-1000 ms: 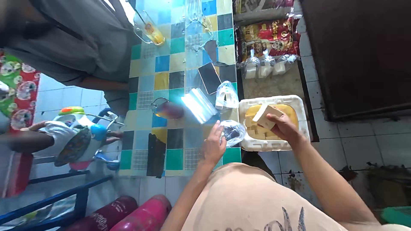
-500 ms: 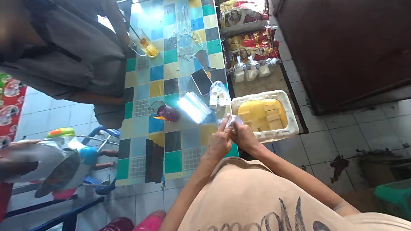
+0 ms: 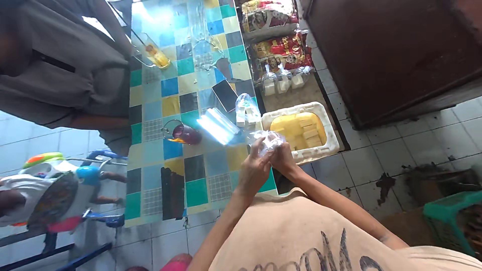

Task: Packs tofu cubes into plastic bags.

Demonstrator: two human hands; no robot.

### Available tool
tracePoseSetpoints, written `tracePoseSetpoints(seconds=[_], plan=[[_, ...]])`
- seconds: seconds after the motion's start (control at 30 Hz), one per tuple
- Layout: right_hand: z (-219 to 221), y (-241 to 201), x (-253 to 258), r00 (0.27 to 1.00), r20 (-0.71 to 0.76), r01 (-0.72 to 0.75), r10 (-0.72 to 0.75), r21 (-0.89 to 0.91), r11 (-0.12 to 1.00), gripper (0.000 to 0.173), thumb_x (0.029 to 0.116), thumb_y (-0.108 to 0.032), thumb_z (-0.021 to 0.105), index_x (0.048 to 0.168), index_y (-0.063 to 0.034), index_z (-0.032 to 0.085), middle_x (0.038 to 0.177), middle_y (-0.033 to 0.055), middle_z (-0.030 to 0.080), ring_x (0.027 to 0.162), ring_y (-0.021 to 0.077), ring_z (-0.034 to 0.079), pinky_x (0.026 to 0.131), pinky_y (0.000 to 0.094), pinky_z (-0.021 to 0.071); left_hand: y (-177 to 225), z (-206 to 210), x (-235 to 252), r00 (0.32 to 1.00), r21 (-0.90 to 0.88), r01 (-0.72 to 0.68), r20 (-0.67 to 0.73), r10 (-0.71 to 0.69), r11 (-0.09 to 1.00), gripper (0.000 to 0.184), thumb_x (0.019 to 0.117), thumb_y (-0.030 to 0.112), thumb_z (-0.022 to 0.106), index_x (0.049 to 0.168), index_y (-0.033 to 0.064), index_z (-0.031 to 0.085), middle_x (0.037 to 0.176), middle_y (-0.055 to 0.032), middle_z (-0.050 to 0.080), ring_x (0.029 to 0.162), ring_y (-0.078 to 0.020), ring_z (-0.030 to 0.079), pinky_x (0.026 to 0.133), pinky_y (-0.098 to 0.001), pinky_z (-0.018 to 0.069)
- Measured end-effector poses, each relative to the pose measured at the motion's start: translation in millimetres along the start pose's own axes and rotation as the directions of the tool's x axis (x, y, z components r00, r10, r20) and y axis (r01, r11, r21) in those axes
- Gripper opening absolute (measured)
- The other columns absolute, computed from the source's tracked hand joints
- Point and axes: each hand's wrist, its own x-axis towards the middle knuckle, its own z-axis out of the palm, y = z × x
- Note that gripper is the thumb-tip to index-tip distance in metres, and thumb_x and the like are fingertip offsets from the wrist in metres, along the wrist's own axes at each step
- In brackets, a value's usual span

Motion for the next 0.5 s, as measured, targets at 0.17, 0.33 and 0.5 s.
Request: tracePoseSetpoints(seconds=[0.17,0.33,0.5], plan=[[-6,-16,6,0.931,0.044,-0.325,0.363,0.556,0.765,0.03,0.0999,-0.007,0.063,0.129,0.0004,0.057,0.11,0.0084,0.068,0.096,0.0114,0.066,0.086,0.0326,0.0575,-6,13,-24,0.96,-0.169,-0.017,-0.279,-0.032,0.985,0.017,0.0937,0.008,0.066,0.105,-0.0016,0.057,0.112,-0.0187,0.062,0.099,-0.0186,0.066,0.085,-0.0274,0.0566],[-11,-22,18,0.897,0.193,-0.408,0.398,0.709,0.575,0.034,0.1056,-0.005,0.05,0.139,-0.0069,0.049,0.117,0.0041,0.067,0.099,0.0103,0.067,0.087,0.0317,0.0577,2,2,-29,0.964,-0.26,-0.049,-0.264,-0.022,0.964,0.019,0.0886,0.007,0.066,0.105,-0.0024,0.064,0.1,-0.0163,0.068,0.093,-0.018,0.067,0.084,-0.0277,0.0561],[-9,-23,14,0.904,0.284,-0.423,0.32,0.702,0.573,0.034,0.1035,-0.008,0.057,0.137,-0.0081,0.051,0.11,0.0033,0.07,0.094,0.0113,0.07,0.084,0.0326,0.0597,-5,-12,-14,0.976,-0.011,0.013,-0.219,-0.015,1.0,0.021,0.0889,0.022,0.075,0.105,0.0078,0.076,0.109,-0.0153,0.069,0.108,-0.0335,0.063,0.095,-0.0528,0.0464]])
